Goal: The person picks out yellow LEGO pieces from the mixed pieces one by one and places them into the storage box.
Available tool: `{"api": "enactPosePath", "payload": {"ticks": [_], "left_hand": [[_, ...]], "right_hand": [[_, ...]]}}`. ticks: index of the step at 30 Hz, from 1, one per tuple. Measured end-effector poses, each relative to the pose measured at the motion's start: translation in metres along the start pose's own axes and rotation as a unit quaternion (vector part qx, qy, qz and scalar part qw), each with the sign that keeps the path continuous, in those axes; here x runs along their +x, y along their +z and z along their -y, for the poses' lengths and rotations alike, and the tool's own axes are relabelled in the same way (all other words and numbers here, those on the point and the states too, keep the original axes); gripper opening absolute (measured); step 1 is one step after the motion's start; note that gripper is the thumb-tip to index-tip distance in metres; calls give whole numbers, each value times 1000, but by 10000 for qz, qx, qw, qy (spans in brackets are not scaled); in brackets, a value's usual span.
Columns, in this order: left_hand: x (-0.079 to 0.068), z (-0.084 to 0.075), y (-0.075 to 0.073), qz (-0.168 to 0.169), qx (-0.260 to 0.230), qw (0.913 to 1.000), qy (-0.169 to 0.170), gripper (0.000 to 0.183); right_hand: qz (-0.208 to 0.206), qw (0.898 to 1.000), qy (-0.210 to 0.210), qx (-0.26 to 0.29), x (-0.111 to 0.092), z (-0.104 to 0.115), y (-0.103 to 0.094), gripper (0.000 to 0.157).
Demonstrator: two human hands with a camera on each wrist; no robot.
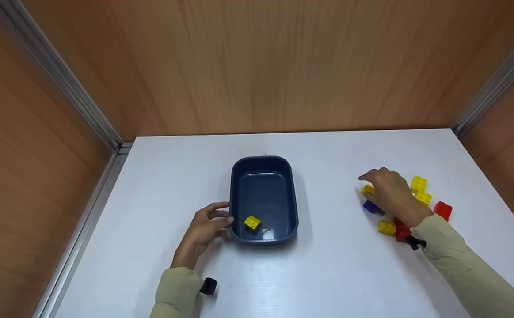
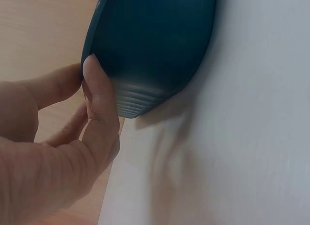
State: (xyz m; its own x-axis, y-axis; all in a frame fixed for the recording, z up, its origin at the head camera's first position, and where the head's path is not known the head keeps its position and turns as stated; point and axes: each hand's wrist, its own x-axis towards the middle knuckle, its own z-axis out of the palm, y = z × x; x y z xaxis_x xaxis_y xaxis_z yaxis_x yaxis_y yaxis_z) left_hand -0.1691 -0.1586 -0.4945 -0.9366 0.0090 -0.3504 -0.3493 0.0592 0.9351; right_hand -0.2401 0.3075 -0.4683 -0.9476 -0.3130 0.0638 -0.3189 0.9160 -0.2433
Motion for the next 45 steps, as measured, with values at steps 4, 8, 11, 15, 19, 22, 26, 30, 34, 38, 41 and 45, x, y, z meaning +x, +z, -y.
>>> {"api": "enactPosePath", "payload": {"ticks": [4,8,11,15,19,22,26,30,34,38,41,45], "left_hand": [[-1,0,-1,-19,-30,10000,-3,46],[0,1,-1,-40,-41,10000,-18,45],[-1,1,-2,-5,-41,10000,18,46],[-3,0,-4,18,-57,10000,74,48],[-4,-1,-5,9,-51,10000,58,49],[-3,0,-6,22,-64,10000,30,49],[-2,1,-7,11,-122,9999,-13,47],[-2,0,-8,-5,-134,9999,-23,47],[-3,-1,-8,26,-123,9999,-9,47],[-4,-2,-9,43,-137,9999,-20,48],[-4,-2,-8,35,-165,9999,-14,48],[-6,-2,-8,35,-180,9998,9,49]], "right_hand": [[129,9995,263,71,2,-3,-1,45],[225,9985,484,106,2,-6,1,46],[223,9984,521,56,3,-8,4,45],[170,9987,472,-36,5,-10,9,42],[182,9984,524,-88,8,-10,13,40],[158,9982,547,-184,9,-9,15,39],[123,9978,567,-314,13,-8,17,39],[242,9966,694,-381,16,-7,17,41],[319,9959,723,-430,18,-7,17,41],[301,9963,624,-504,19,-7,19,38],[352,9959,607,-564,20,-7,19,37],[428,9956,609,-563,21,-6,19,35]]}}
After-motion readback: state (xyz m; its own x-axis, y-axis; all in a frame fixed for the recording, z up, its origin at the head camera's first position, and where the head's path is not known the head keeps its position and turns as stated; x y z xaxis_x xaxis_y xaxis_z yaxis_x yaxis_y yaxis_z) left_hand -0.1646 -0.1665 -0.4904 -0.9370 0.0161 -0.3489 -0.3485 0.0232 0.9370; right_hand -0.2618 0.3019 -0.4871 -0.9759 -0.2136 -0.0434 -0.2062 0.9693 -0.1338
